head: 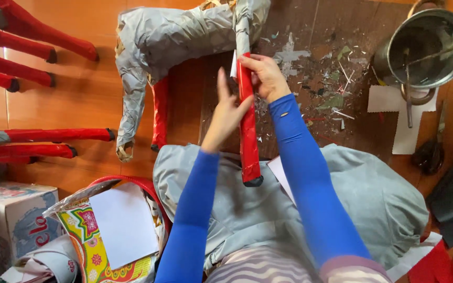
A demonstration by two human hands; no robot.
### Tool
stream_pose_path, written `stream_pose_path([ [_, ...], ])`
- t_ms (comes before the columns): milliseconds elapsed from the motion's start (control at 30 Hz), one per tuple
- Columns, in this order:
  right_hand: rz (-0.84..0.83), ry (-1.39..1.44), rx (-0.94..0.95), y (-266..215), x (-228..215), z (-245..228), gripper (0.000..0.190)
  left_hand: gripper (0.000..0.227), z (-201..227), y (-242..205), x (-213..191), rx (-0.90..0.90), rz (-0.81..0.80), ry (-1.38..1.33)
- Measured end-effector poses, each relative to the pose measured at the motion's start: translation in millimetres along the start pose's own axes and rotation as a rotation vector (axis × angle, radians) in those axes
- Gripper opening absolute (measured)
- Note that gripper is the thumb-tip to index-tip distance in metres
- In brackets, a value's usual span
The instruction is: Applying colored paper strips and adhesive to a paper mache giraffe frame.
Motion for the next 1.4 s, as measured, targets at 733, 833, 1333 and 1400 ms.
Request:
stream_pose_path([
  [733,-0.307,0.321,0.186,-265.7,40.3,37.7,0.073,0.040,21.5,-127.8,-219.6,-0.172,0.613,-0.615],
  [833,-0.009,0.200,-0.110,-272.5,-13.8,-0.9,0.059,0.028,33.9,-89.5,-181.6,-0.174,0.510,-0.666],
  [1333,0.575,-0.008,-0.381,-364.6,-140.6,-7.4,0.024,0.039,1.0,-137.1,-6.3,-0.638,-0.086,-0.938],
  [1400,0.504,-0.401,-0.351,-351.2,-104.2,13.1,0.013,0.038,-56.4,-139.4,-4.2,-0.594,-0.078,-0.823],
])
Point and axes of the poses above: each hand's wrist, its own y-axis towards the middle knuckle, its own x-axis out of the palm, z = x × y, the point moved 2 cm from there along y, towards the middle knuckle, and after that the axes turned 1 degree about x, right-handed, at the moved point
